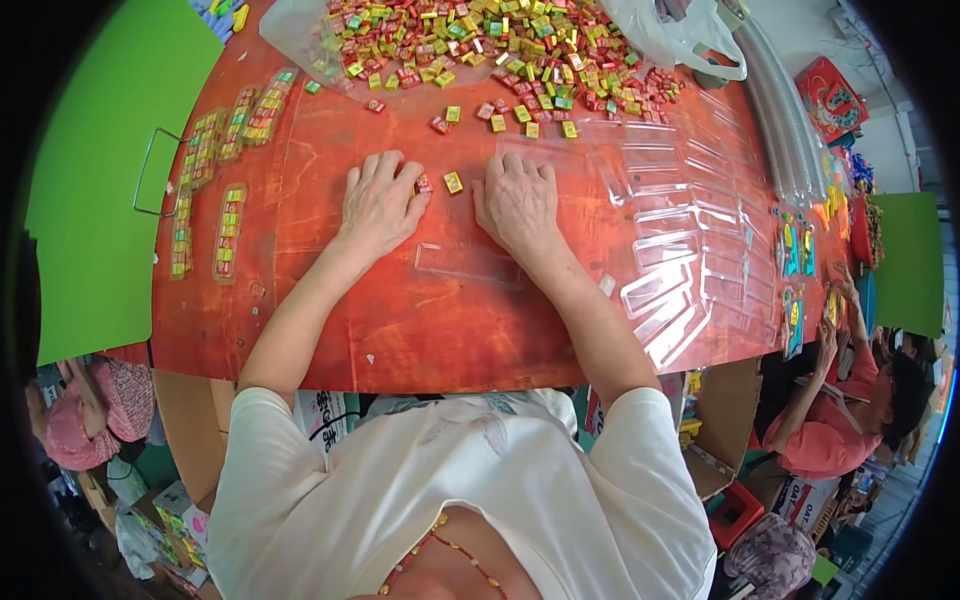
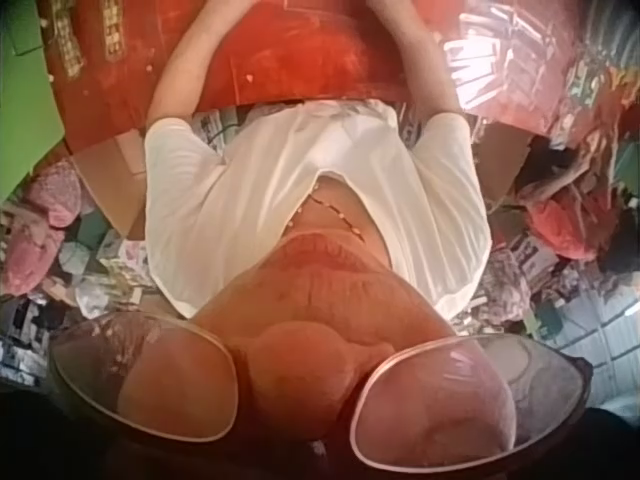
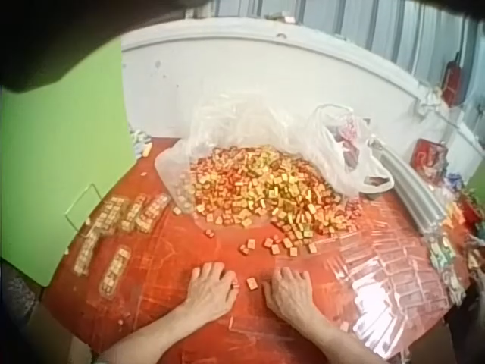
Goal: Arranging small colored toy components into rows and sliding them into clear plastic containers at a production workbench.
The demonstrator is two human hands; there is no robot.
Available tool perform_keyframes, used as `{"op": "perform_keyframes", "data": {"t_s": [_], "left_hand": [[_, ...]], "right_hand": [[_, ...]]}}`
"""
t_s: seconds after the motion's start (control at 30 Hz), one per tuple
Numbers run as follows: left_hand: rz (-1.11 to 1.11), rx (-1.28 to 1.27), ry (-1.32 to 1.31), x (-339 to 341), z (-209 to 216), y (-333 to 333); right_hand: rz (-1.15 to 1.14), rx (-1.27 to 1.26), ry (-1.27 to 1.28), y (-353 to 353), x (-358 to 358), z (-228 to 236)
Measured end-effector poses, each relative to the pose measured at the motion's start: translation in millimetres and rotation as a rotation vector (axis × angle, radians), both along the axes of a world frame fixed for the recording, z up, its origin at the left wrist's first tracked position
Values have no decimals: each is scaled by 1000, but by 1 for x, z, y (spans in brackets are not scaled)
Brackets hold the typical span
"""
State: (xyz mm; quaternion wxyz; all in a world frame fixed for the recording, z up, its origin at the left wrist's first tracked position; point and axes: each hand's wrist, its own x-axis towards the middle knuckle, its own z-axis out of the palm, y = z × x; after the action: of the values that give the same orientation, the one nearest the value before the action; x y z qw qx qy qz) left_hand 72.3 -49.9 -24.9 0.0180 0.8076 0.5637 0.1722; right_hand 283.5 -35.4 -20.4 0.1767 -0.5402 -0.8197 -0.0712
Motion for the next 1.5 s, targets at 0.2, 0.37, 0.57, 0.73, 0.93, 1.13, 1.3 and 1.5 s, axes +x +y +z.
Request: {"op": "perform_keyframes", "data": {"t_s": [0.2,0.37,0.57,0.73,0.93,1.13,1.3,1.5], "left_hand": [[11,15,-12,16,2,4],[75,130,-135,14,3,38],[133,73,55,23,0,89],[100,154,74,-11,-7,80],[61,-32,27,-45,5,19],[31,-195,-67,-26,18,-11],[11,-155,-91,-17,22,-14],[-30,-109,-117,-6,13,-23]], "right_hand": [[7,-149,170,17,-18,-4],[84,99,126,66,-26,6],[151,69,-38,103,-25,-3],[207,104,4,72,3,0],[272,-44,5,31,21,5],[291,-111,29,31,9,13],[29,12,47,80,20,10],[-249,123,-78,123,50,-3]]}}
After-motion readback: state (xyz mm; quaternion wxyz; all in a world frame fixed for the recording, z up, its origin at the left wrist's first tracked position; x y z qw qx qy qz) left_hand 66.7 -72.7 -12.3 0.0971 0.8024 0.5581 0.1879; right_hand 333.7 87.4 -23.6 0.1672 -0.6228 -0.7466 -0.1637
